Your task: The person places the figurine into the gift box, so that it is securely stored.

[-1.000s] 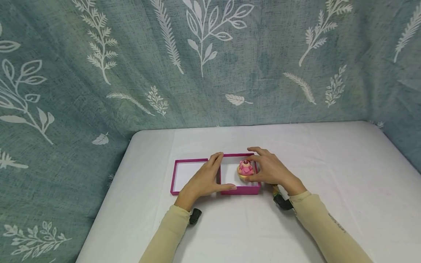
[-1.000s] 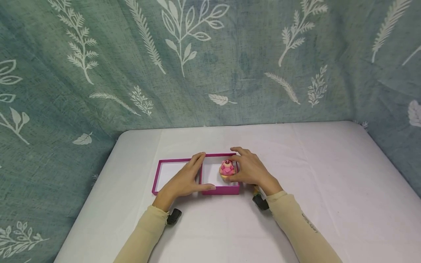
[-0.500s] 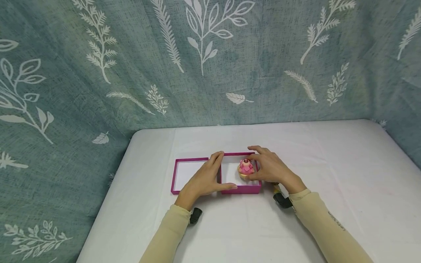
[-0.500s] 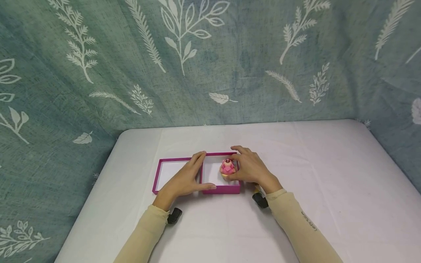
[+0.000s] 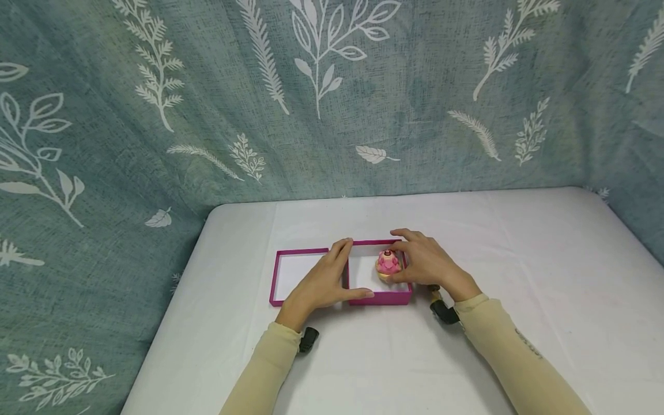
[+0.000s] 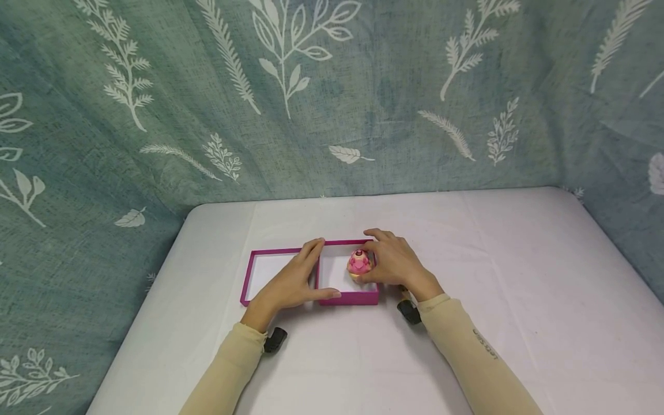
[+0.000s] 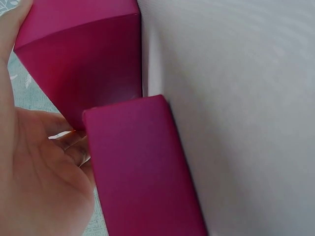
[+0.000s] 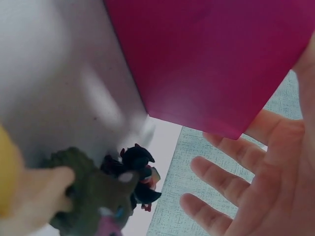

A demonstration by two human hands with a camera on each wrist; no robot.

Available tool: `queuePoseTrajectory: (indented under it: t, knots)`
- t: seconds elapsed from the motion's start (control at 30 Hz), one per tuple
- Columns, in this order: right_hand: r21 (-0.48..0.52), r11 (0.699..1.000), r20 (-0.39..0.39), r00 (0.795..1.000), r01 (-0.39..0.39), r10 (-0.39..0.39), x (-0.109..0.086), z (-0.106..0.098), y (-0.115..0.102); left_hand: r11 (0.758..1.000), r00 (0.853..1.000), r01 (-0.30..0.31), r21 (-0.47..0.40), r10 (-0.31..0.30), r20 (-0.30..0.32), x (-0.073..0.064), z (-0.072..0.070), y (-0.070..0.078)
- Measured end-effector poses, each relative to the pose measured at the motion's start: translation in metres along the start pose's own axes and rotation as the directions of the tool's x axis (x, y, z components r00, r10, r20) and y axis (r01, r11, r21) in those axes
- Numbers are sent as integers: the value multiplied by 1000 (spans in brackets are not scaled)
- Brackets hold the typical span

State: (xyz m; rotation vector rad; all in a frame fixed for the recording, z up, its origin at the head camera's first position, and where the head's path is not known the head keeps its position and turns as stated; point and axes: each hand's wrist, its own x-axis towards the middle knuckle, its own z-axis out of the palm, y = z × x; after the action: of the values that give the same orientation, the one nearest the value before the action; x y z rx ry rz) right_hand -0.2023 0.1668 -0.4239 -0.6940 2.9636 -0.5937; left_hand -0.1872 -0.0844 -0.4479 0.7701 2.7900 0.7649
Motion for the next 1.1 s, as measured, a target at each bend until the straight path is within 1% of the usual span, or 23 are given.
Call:
queuePoseTrajectory:
  t: [0.23, 0.57, 0.73, 0.93, 1.1]
  knots:
    - [-17, 1000, 15, 1000, -6, 7, 1, 0, 0, 1000, 1000, -4, 4, 4, -1, 0, 0, 0]
    - [0, 1000, 37, 999, -29, 29, 1, 0, 0, 1000, 1000, -8, 5, 8, -2, 1, 1, -1]
    - [-6, 1000, 40, 999, -31, 31, 2, 0, -2, 1000, 1000, -19, 15, 19, -10, 1, 1, -2]
    - [-11, 999, 62, 997, -38, 38, 2, -2, -3, 1000, 1000, -27, 12, 27, -15, 1, 2, -2]
    - [-15, 999, 73, 997, -35, 36, 3, -1, -3, 1000, 1000, -23, 8, 23, -13, 1, 1, -2]
